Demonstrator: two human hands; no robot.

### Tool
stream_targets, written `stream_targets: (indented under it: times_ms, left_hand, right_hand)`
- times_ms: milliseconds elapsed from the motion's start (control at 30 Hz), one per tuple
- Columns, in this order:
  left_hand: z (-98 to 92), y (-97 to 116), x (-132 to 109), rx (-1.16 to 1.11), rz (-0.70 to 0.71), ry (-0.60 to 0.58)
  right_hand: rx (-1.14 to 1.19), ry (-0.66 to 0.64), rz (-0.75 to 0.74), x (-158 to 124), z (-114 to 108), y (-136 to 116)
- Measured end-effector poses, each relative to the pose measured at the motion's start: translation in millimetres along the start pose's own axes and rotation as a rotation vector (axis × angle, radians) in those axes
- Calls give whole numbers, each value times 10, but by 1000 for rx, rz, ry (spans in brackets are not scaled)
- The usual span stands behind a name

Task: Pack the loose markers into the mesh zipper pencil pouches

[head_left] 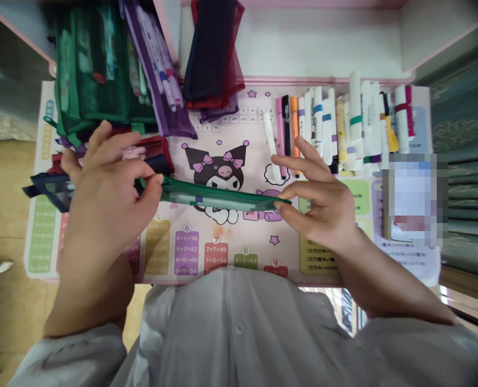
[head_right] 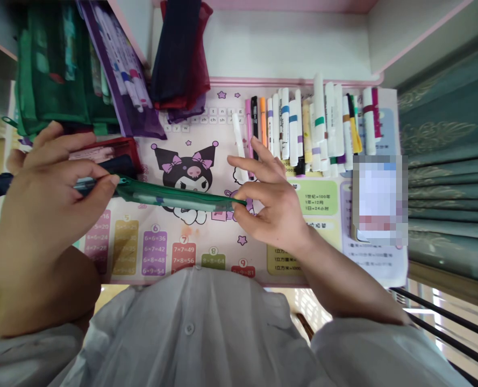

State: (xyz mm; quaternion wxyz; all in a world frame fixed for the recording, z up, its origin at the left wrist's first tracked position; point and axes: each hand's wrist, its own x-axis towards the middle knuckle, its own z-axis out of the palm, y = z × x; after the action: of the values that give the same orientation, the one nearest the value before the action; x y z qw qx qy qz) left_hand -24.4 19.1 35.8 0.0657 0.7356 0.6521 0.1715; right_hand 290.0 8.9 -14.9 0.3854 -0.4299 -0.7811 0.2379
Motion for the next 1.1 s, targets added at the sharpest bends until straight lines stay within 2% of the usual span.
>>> stream_targets:
  times_ms: [433, 767, 1100]
  left_hand:
    - [-31, -139, 41, 0, -74, 46]
    - [-66, -136, 46, 2, -108, 14]
    - [-43, -224, 60, 54, -110, 4]
  right_hand:
    - [-17, -11, -34, 18, -5, -18]
    - [-56, -28, -19, 16, -16, -51]
    - [-70, -39, -23, 13, 4, -59]
